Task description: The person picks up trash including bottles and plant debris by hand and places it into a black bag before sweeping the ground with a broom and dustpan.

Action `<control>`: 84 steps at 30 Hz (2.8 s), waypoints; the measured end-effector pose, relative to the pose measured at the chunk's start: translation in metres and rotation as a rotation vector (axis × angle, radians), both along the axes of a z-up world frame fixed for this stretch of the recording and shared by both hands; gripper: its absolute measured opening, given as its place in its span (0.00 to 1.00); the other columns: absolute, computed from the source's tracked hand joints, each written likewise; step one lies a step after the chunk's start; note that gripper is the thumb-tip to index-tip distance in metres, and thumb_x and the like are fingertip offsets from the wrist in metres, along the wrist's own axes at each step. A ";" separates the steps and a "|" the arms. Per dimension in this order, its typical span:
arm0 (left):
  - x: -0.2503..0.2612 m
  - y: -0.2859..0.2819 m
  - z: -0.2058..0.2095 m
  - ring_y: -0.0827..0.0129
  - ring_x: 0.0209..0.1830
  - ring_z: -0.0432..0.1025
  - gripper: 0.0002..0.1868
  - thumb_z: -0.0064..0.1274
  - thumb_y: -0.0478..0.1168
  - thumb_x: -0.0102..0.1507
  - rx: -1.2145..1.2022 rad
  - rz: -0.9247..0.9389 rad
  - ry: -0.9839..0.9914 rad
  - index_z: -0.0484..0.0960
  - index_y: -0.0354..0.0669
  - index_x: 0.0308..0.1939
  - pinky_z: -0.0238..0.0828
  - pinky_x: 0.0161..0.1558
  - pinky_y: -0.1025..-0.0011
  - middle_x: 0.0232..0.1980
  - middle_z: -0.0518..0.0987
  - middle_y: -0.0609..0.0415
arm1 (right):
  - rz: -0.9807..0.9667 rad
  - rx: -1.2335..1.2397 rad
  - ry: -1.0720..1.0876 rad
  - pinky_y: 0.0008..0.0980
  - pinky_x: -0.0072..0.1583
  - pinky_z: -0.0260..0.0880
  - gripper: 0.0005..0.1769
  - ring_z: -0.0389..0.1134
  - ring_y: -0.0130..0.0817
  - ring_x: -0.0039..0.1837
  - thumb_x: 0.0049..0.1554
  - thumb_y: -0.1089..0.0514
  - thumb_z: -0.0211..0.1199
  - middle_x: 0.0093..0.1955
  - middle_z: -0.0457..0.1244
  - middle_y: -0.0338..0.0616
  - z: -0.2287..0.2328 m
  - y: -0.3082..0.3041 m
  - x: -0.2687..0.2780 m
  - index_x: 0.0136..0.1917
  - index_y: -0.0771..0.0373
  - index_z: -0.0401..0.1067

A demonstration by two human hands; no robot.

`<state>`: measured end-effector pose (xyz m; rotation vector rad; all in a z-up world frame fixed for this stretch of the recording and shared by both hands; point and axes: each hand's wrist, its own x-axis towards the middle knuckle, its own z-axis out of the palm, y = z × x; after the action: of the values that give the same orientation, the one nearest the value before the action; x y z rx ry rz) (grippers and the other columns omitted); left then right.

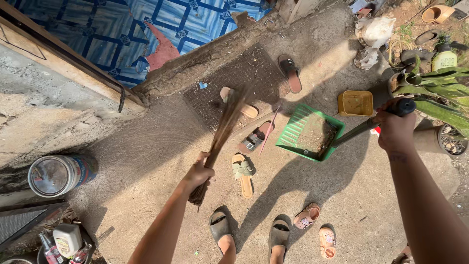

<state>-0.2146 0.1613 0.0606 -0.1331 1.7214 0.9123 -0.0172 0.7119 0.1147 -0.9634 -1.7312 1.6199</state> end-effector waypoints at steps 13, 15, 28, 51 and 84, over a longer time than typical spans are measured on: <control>0.023 0.120 -0.151 0.48 0.56 0.77 0.44 0.54 0.38 0.64 -0.386 -0.604 0.410 0.44 0.48 0.78 0.78 0.53 0.59 0.59 0.74 0.32 | -0.073 -0.141 -0.146 0.37 0.52 0.65 0.19 0.67 0.36 0.56 0.50 0.75 0.62 0.57 0.66 0.42 -0.115 -0.002 0.079 0.48 0.55 0.64; 0.055 0.146 -0.158 0.46 0.56 0.76 0.46 0.52 0.37 0.64 -0.359 -0.689 0.471 0.41 0.51 0.80 0.75 0.54 0.56 0.59 0.75 0.32 | -0.196 -0.273 -0.175 0.39 0.49 0.66 0.18 0.67 0.37 0.55 0.52 0.74 0.62 0.58 0.65 0.41 -0.115 0.008 0.093 0.48 0.54 0.63; 0.246 0.232 -0.087 0.58 0.41 0.78 0.45 0.60 0.34 0.57 0.185 -0.566 0.174 0.54 0.51 0.76 0.72 0.41 0.62 0.47 0.82 0.40 | -0.669 -0.342 0.043 0.54 0.59 0.70 0.23 0.71 0.39 0.61 0.51 0.80 0.56 0.58 0.67 0.45 -0.103 0.124 0.195 0.49 0.53 0.59; 0.342 0.202 -0.165 0.62 0.39 0.76 0.49 0.61 0.33 0.59 0.079 0.022 -0.096 0.47 0.47 0.78 0.75 0.36 0.71 0.56 0.76 0.37 | -0.278 -0.367 0.434 0.37 0.49 0.73 0.23 0.71 0.36 0.58 0.54 0.79 0.56 0.57 0.68 0.47 -0.009 0.070 0.080 0.51 0.53 0.59; 0.382 0.145 -0.078 0.67 0.33 0.74 0.44 0.59 0.26 0.56 0.351 0.099 -0.130 0.55 0.43 0.73 0.75 0.31 0.75 0.39 0.77 0.47 | -0.099 -0.652 0.372 0.43 0.60 0.68 0.22 0.69 0.35 0.56 0.55 0.77 0.60 0.52 0.69 0.44 -0.093 -0.085 -0.053 0.48 0.49 0.63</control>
<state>0.1674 0.3059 -0.0172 -0.0430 1.4221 1.2373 -0.0699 0.6272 0.0219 -0.9231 -0.9013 2.1808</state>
